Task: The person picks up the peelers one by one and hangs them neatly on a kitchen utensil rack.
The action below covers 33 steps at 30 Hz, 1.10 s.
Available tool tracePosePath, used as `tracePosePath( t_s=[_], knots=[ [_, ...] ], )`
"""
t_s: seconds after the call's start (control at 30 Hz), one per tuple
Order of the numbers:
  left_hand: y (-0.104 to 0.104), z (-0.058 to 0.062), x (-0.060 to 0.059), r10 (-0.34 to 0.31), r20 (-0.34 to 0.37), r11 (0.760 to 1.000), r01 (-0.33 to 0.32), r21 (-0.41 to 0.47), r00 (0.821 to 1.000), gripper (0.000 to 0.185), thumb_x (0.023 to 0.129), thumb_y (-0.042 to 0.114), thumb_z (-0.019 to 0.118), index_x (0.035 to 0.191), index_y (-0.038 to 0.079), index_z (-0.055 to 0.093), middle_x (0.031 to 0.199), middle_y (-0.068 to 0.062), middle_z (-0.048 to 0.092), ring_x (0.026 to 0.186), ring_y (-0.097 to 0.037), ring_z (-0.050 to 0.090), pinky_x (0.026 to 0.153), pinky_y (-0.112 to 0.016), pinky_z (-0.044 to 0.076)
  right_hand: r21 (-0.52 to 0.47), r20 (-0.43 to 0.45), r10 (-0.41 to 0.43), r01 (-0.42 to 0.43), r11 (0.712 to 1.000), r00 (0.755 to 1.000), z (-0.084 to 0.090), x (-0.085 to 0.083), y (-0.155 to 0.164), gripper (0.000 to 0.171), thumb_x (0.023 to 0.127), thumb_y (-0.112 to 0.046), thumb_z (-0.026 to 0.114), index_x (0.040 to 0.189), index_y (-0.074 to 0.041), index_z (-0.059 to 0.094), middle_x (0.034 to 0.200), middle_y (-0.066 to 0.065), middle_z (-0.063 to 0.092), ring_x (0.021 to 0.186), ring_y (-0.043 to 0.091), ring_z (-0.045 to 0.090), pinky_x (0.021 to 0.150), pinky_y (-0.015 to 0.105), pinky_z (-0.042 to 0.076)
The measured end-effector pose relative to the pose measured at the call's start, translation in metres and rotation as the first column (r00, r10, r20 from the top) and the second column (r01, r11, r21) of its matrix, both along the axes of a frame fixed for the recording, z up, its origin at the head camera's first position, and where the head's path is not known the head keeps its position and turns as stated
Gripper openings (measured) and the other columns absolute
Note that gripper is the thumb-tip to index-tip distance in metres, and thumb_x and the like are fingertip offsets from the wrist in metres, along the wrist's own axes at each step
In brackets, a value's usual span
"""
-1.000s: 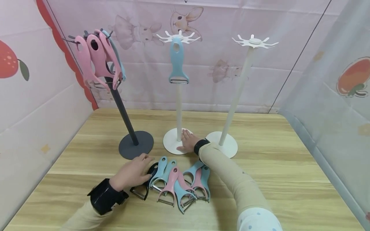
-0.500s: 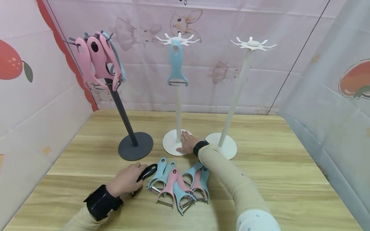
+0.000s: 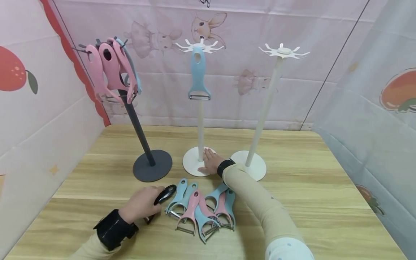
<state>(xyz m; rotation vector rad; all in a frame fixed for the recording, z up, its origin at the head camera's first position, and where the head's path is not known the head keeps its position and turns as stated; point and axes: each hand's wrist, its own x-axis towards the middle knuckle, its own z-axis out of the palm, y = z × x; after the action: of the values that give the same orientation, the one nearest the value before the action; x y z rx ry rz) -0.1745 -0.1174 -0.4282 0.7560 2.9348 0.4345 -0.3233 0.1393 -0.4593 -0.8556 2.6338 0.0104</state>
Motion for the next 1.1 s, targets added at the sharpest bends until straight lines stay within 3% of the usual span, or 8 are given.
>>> tracePosePath(
  t_s=[0.17,0.3,0.4,0.57,0.73,0.87,0.97,1.1],
  knots=[
    [-0.002,0.008,-0.002,0.004,-0.005,0.997,-0.004,0.072,1.000,0.040,0.066,0.004,0.062,0.105,-0.004,0.059,0.080,-0.008,0.060,0.058,-0.012,0.049,0.053,-0.029,0.043,0.001,-0.006,-0.001,0.001,1.000,1.000,0.002,0.002,0.000,0.074,0.096,-0.041,0.035,0.140,0.012,0.008,0.146,0.029,0.000,0.135,0.038,-0.001,0.109,0.043,0.010],
    [-0.002,0.017,-0.004,0.018,-0.035,0.992,-0.013,0.124,0.999,0.045,0.070,0.006,0.063,0.113,-0.006,0.058,0.093,-0.012,0.064,0.070,-0.014,0.056,0.063,-0.031,0.048,-0.002,-0.007,0.001,-0.001,1.000,1.000,0.003,0.003,0.000,0.074,0.096,-0.041,0.035,0.140,0.012,0.007,0.146,0.029,-0.001,0.135,0.038,-0.001,0.109,0.043,0.010],
    [0.000,0.024,-0.007,0.031,-0.088,0.985,-0.016,0.174,0.996,0.047,0.072,0.009,0.065,0.117,-0.005,0.057,0.102,-0.016,0.064,0.083,-0.017,0.060,0.072,-0.035,0.050,-0.009,-0.001,0.001,-0.001,1.000,1.000,0.004,0.003,0.000,0.075,0.096,-0.041,0.036,0.140,0.012,0.007,0.146,0.029,-0.001,0.135,0.038,-0.001,0.109,0.044,0.010],
    [0.004,0.040,-0.016,0.051,-0.241,0.946,0.031,0.324,0.969,0.049,0.073,0.008,0.066,0.119,-0.003,0.056,0.095,-0.012,0.064,0.069,-0.014,0.058,0.060,-0.030,0.048,0.006,-0.002,0.000,0.000,1.000,1.000,0.006,0.002,-0.001,0.074,0.097,-0.041,0.034,0.140,0.012,0.006,0.146,0.029,-0.001,0.135,0.037,-0.002,0.109,0.043,0.009],
    [0.015,0.068,-0.030,0.104,-0.406,0.861,0.122,0.494,0.908,0.050,0.073,0.004,0.064,0.121,-0.003,0.054,0.079,-0.006,0.060,0.062,-0.015,0.053,0.054,-0.026,0.044,0.016,-0.016,0.007,-0.007,1.000,1.000,0.005,0.002,-0.001,0.074,0.096,-0.042,0.035,0.140,0.013,0.008,0.146,0.030,0.002,0.135,0.038,0.001,0.109,0.043,0.010],
    [0.029,0.098,-0.042,0.139,-0.490,0.748,0.233,0.621,0.860,0.048,0.075,0.000,0.061,0.121,-0.004,0.053,0.075,-0.009,0.061,0.063,-0.019,0.059,0.057,-0.027,0.051,0.011,-0.020,0.019,-0.019,1.000,1.000,0.004,0.005,-0.001,0.075,0.096,-0.041,0.036,0.139,0.014,0.010,0.145,0.032,0.003,0.135,0.039,0.002,0.109,0.044,0.011],
    [0.042,0.122,-0.051,0.174,-0.526,0.665,0.295,0.687,0.833,0.047,0.076,-0.002,0.060,0.122,-0.004,0.052,0.075,-0.013,0.062,0.068,-0.021,0.061,0.060,-0.030,0.054,0.002,-0.033,0.024,-0.024,1.000,0.999,0.004,0.006,0.000,0.074,0.096,-0.040,0.037,0.138,0.015,0.010,0.145,0.032,0.004,0.135,0.040,0.002,0.109,0.044,0.011],
    [0.057,0.152,-0.062,0.231,-0.550,0.597,0.329,0.732,0.803,0.047,0.077,-0.001,0.060,0.122,-0.005,0.051,0.077,-0.015,0.061,0.070,-0.021,0.060,0.061,-0.031,0.054,-0.006,-0.043,0.027,-0.028,1.000,0.999,0.002,0.006,-0.001,0.074,0.096,-0.041,0.037,0.138,0.015,0.011,0.145,0.032,0.005,0.135,0.040,0.003,0.108,0.044,0.011]
  ],
)
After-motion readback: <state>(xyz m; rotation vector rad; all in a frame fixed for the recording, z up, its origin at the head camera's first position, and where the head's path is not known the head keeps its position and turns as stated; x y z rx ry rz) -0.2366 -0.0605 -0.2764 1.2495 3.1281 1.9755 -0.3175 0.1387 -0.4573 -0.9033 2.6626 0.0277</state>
